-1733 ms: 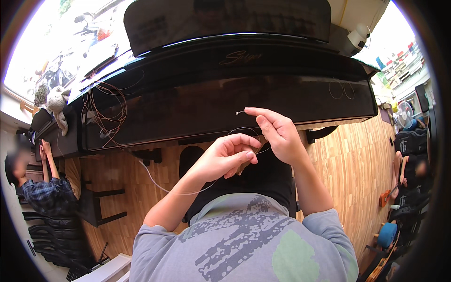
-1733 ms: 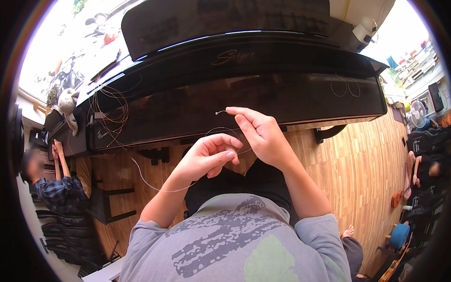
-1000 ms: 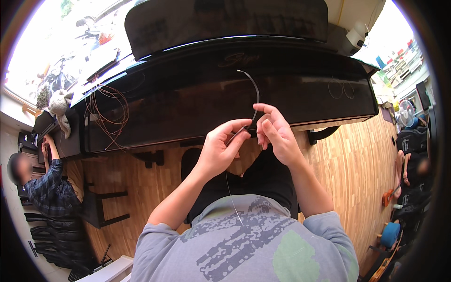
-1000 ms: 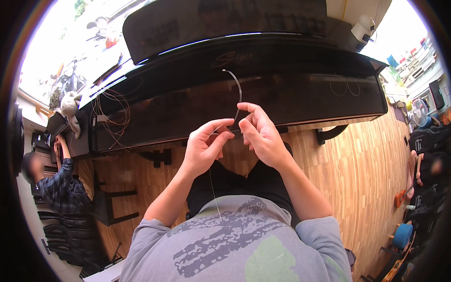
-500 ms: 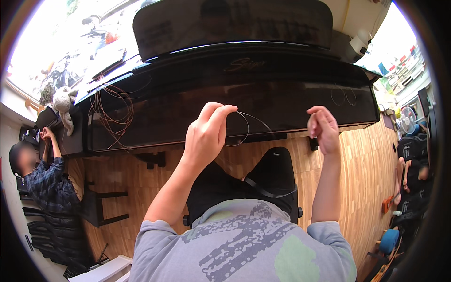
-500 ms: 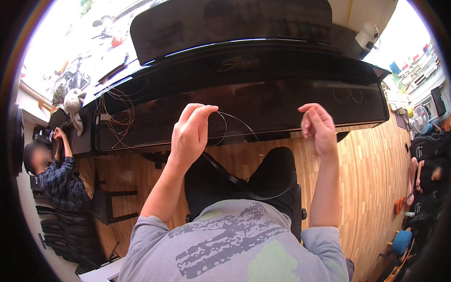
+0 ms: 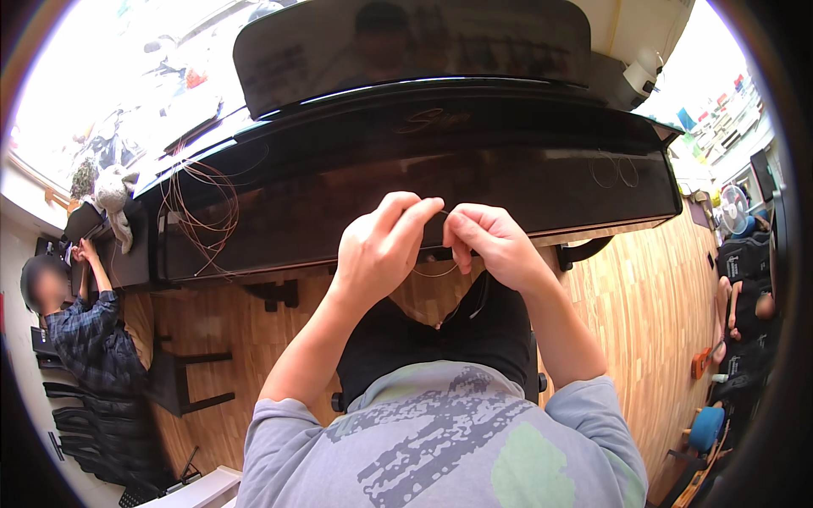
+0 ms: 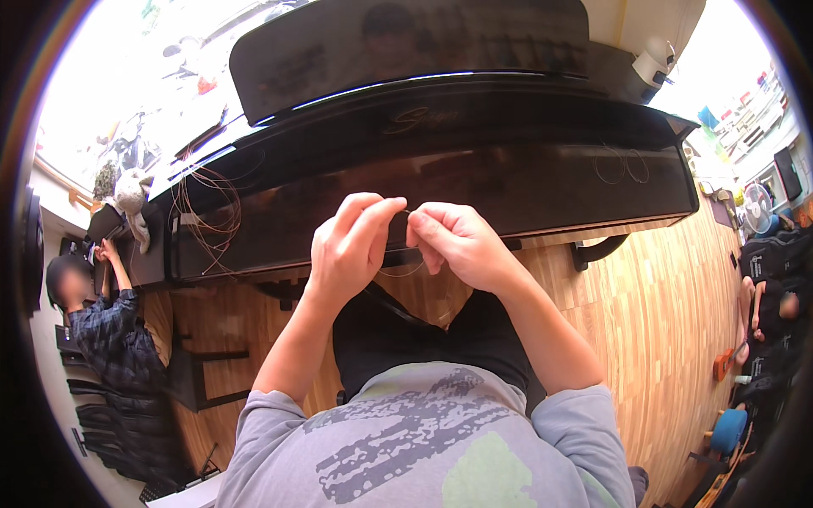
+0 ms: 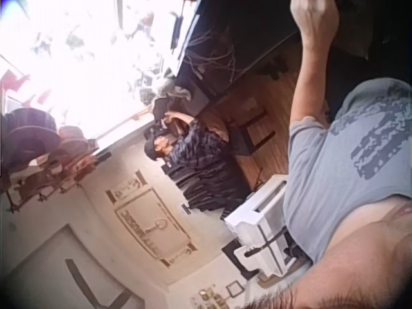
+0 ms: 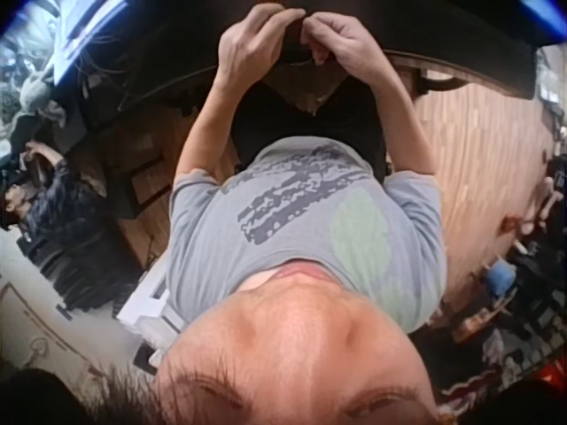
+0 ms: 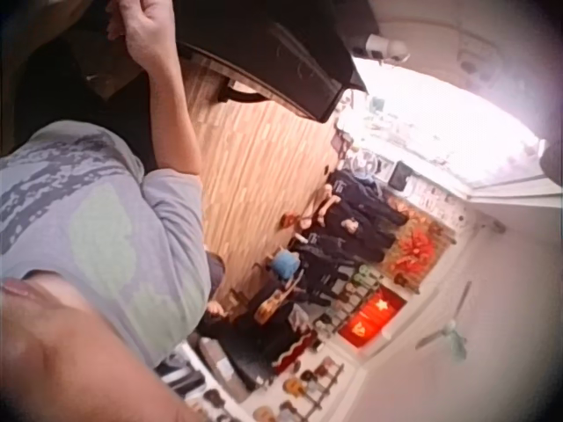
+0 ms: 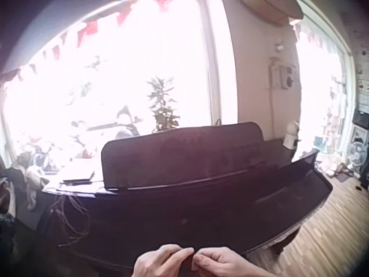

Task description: The person repeatedly bends and twists a thin metal wire by hand, forming loops and small hooks. They place a finished loop on the piano surface and continue shaping additional wire pieces.

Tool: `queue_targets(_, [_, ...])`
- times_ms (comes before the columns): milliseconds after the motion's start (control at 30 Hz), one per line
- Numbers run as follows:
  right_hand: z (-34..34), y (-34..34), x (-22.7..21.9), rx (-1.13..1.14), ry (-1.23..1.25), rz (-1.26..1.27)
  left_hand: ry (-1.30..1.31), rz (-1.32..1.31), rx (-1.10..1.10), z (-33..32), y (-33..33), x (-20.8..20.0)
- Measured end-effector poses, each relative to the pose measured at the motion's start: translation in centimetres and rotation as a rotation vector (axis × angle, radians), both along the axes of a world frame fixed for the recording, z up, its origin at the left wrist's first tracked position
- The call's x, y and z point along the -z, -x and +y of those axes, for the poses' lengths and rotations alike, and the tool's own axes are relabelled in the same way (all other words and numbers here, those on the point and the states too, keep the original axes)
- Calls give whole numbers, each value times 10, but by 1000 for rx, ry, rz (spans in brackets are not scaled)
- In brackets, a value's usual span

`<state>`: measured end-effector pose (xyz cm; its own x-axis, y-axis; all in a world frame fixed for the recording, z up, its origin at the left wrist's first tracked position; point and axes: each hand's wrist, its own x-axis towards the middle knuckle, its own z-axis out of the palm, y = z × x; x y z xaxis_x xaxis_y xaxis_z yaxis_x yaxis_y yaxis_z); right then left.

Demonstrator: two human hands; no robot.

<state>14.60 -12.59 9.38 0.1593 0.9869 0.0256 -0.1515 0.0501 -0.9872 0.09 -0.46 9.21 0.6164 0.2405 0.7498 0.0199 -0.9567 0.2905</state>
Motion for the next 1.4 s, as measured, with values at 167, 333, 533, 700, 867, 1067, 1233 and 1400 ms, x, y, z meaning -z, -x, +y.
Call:
queue_targets(167, [2,5,1,164,-66,97,540,79,6,-4,12,1])
queue_targets(333, [6,5,4,278,-81,-17,800,95,110,-4,20,8])
queue_targets(533, [6,12,1,284,-112,27,1040,44,217,-5,20,8])
queue_targets(700, [7,10,4,318,-128,40,1123,-26,260,-6,15,16])
queue_targets(867, [6,15,4,313,-136,-60,1146,-127,278,-9,7,23])
queue_targets(1067, [6,22,11,267,-104,-65,1443,-308,495,-12,-2,24])
queue_targets(1233, [5,21,13,242,-88,17,1584,-394,646,-10,-5,21])
queue_targets(1400, [4,20,13,258,-108,98,1609,-432,656,-11,-6,22])
